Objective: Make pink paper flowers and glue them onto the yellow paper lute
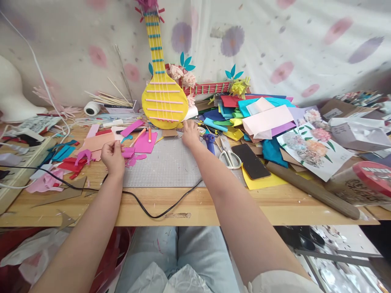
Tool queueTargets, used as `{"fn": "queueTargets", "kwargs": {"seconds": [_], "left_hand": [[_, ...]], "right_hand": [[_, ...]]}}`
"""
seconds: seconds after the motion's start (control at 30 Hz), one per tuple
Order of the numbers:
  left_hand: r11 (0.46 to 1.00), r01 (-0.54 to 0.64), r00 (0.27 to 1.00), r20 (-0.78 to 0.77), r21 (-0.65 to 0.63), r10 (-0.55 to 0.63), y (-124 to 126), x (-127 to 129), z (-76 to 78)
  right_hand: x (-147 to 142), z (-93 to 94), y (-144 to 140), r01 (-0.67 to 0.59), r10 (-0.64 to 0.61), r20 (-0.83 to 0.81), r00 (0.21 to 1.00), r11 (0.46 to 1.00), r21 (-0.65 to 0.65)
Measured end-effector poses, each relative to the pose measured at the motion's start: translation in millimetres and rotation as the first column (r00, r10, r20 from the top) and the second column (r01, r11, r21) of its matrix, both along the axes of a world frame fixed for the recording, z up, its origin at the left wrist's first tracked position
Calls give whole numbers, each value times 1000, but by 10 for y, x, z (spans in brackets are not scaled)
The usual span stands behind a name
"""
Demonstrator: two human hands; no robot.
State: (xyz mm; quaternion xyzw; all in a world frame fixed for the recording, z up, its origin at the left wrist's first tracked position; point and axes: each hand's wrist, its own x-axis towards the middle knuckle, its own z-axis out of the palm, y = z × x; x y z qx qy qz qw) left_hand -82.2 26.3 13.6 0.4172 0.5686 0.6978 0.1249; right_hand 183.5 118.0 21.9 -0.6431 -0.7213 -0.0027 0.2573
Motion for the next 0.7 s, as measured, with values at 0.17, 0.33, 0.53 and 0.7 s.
{"fn": "queueTargets", "kwargs": {"seconds": [0.17,0.33,0.53,0.7], "left_hand": [[999,-25,1000,7,-32,25,6,-29,25],[1000,-21,993,-115,2,21,12,-27,-23],[996,78,959,-270,-44,-87,-48,154,-57],[976,173,899,-383,-129,-210,-87,275,-64]], "right_hand": [[-7,95,-106,12,-12,5,1000,999,-39],[-10,161,-305,20,-10,-253,967,999,38],[-20,13,-604,-29,28,-447,894,1000,4],[-50,-164,-743,-132,142,-333,932,990,53]]}}
